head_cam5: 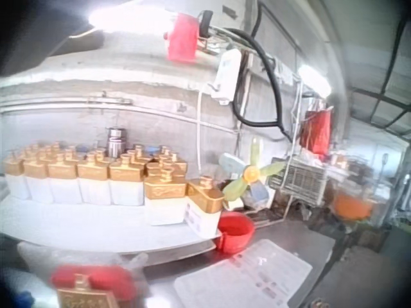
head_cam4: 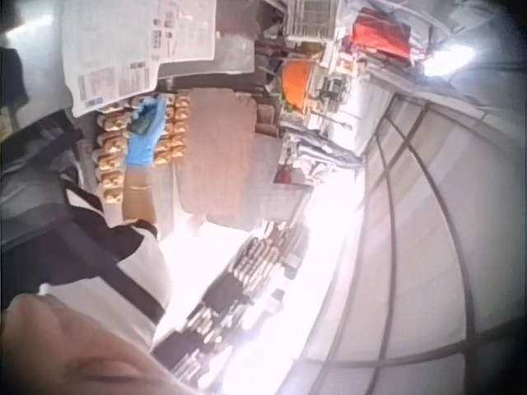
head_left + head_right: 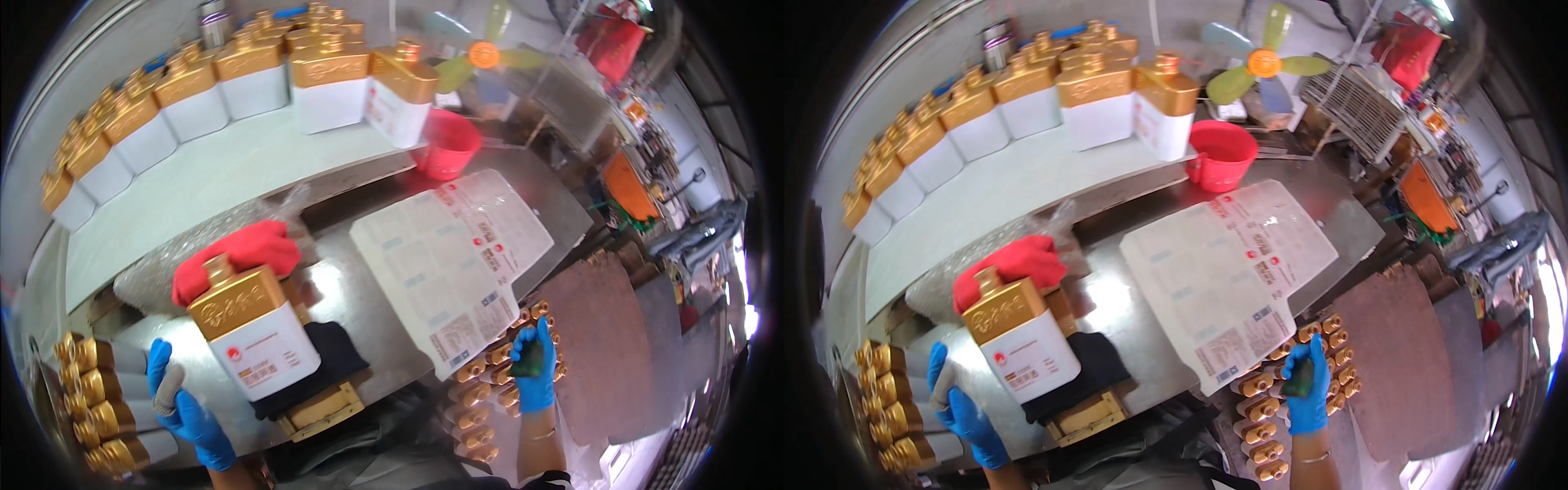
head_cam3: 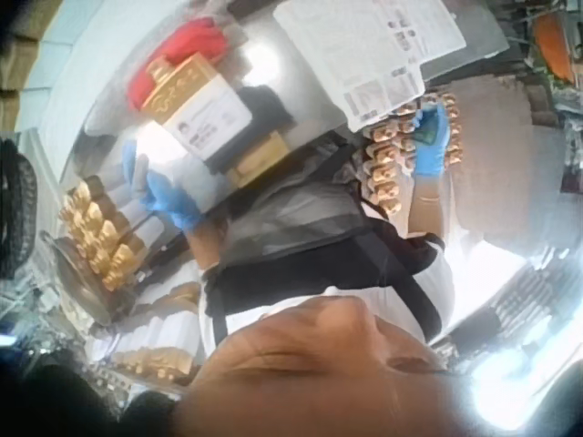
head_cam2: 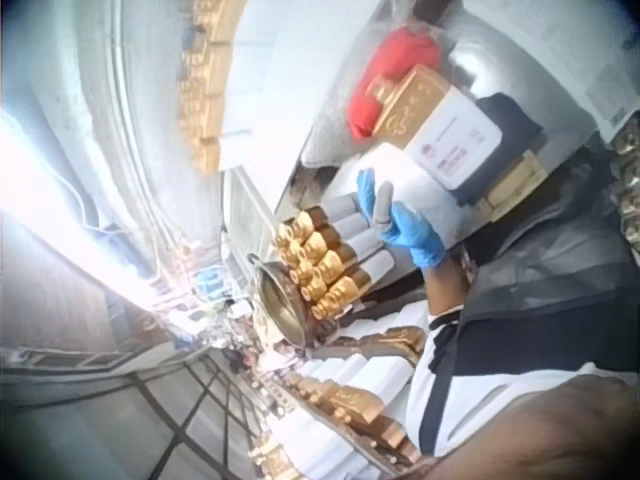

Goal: The person applies labels to white and gold containers. They pick up a container, place it on a wooden stand, peel a label from a sheet, and carefully align and smooth it onto the container's body. The person repeats this process for multiple containers, occasionally wiping the surface with a cloth before application.

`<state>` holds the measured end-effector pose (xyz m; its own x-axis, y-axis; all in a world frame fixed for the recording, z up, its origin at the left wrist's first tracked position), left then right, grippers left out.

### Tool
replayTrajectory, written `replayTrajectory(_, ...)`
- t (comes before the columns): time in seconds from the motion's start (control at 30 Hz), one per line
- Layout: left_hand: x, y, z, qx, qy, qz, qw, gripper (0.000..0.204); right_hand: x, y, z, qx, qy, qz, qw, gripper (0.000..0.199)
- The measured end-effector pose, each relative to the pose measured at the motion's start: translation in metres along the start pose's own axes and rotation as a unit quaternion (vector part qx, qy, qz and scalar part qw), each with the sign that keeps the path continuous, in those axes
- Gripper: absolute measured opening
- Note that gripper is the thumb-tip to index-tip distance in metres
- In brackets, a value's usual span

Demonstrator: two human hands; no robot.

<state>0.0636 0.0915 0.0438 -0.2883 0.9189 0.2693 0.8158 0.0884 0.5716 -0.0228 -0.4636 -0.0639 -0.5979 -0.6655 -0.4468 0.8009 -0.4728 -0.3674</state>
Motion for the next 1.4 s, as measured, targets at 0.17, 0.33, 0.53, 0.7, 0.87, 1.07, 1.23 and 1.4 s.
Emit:
replayTrajectory(0.17,0.005,0.019,-0.007,-0.028,-0.016,-0.016,0.999,0.028,0.025,0.039,0.045,0.076,-0.274,-0.105,0.953,0.026)
replayTrajectory(0.33,-0.01,0.042,-0.032,-0.063,0.122,0.051,0.989,0.03,-0.01,0.118,0.103,0.109,-0.598,-0.03,0.794,0.039)
replayTrajectory(0.53,-0.022,0.048,-0.041,-0.127,0.308,0.182,0.925,0.035,-0.031,0.195,0.104,0.067,-0.795,0.063,0.6,0.095)
replayTrajectory(0.7,-0.019,0.049,-0.048,-0.093,0.287,0.173,0.938,0.038,-0.021,0.237,0.109,0.029,-0.792,0.041,0.609,0.102)
replayTrajectory(0.87,-0.058,0.084,-0.112,-0.171,0.321,0.114,0.925,0.033,-0.007,0.27,0.128,0.009,-0.753,0.036,0.657,0.089)
replayTrajectory(1.07,-0.047,0.078,-0.092,-0.157,0.33,0.148,0.919,0.03,-0.001,0.287,0.126,0.006,-0.78,0.115,0.615,0.082)
replayTrajectory(1.23,-0.018,0.054,-0.043,-0.092,0.367,0.218,0.899,0.036,-0.012,0.271,0.135,0.029,-0.791,0.124,0.599,0.079)
replayTrajectory(1.4,-0.046,0.074,-0.084,-0.157,0.365,0.179,0.9,0.03,-0.005,0.271,0.145,-0.039,-0.767,0.153,0.622,0.078)
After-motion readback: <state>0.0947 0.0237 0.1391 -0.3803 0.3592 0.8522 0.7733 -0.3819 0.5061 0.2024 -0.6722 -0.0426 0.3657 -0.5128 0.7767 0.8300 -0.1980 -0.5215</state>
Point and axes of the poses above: each hand's wrist, its own y-axis towards the middle knuckle, its own x-axis out of the back of the hand, z = x × y, the point moved 9 cm from there along y, towards the middle knuckle, and after that the axes turned 12 degrees about z, right-handed, at the moved point
